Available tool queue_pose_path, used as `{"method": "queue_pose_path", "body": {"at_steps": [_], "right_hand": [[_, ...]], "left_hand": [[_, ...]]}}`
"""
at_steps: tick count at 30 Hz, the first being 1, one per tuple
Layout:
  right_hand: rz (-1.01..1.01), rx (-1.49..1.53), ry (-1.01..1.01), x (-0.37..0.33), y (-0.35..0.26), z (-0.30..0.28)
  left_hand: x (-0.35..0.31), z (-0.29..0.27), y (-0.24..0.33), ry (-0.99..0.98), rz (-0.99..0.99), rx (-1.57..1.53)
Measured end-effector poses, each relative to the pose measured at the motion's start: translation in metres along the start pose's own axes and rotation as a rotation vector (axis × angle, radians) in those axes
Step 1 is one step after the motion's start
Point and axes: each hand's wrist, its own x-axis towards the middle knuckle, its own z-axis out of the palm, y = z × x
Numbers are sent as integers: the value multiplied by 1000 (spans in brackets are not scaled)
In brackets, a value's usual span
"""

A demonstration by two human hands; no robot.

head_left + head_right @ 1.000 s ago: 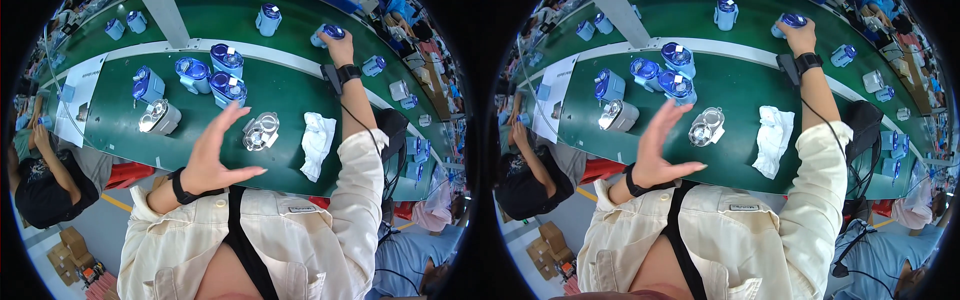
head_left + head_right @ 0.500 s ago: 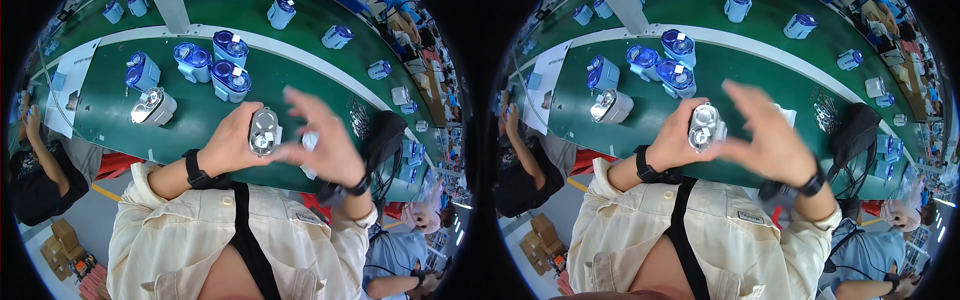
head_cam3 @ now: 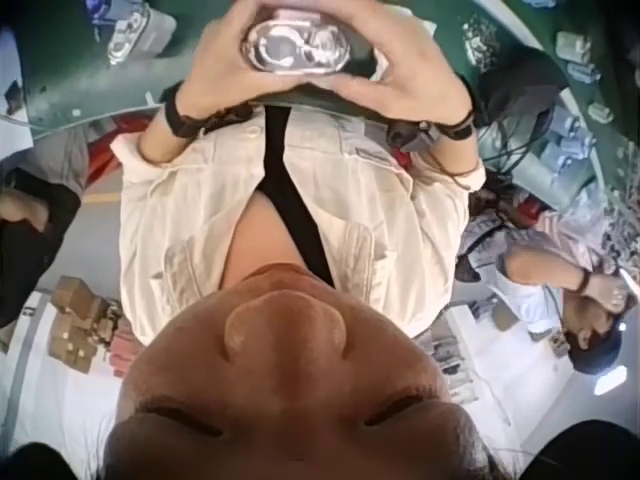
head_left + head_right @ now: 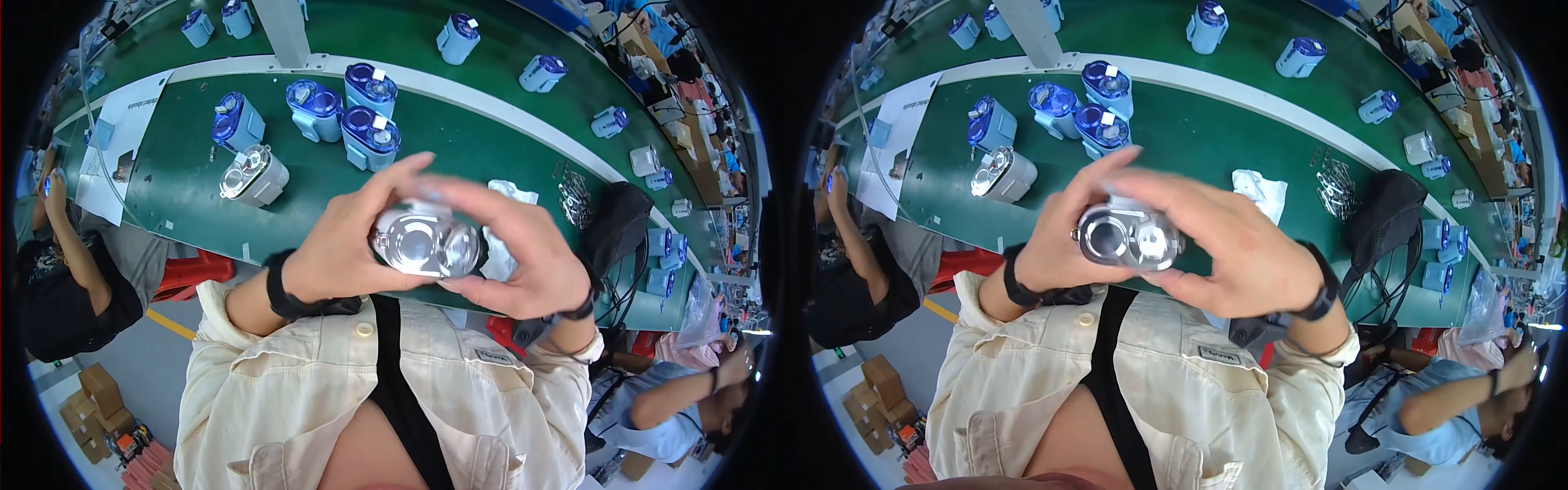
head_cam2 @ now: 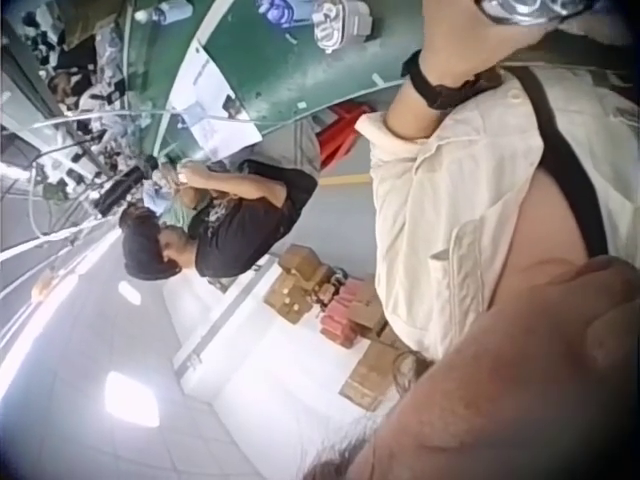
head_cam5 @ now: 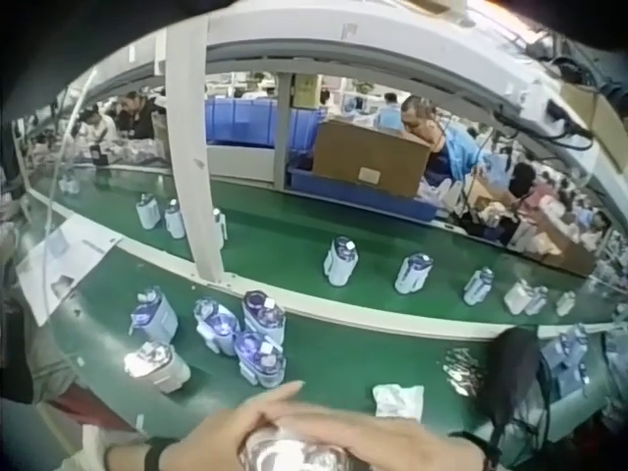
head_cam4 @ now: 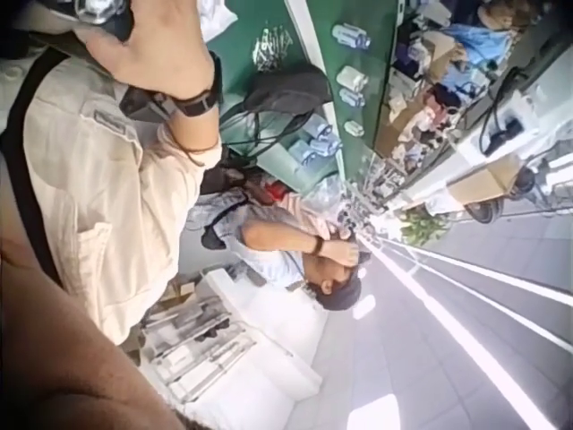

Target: The person picks up a blue device, peels off a sticker, and wipes the surface with a cloth before placing it on the conveyor belt. They repeat this process with a white device and another blue device, handling each one individually and setting them back on the belt.

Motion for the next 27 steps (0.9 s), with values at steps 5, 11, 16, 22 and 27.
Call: {"method": "queue_pose_path", "body": {"at_steps": [5, 11, 16, 22, 27], "right_hand": [[32, -74, 418, -7, -26, 0], [164, -149, 513, 7, -34, 28], [260, 73, 608, 3, -28, 34], [203, 297, 679, 4, -21, 38], [92, 85, 650, 5, -13, 34]], "left_hand": [[8, 2, -6, 437, 402, 593], [11, 4, -12, 503, 479, 682], [9, 8, -6, 475, 378, 605], [9, 12, -3, 468, 325, 495], [8, 12, -3, 459, 323, 506]]}}
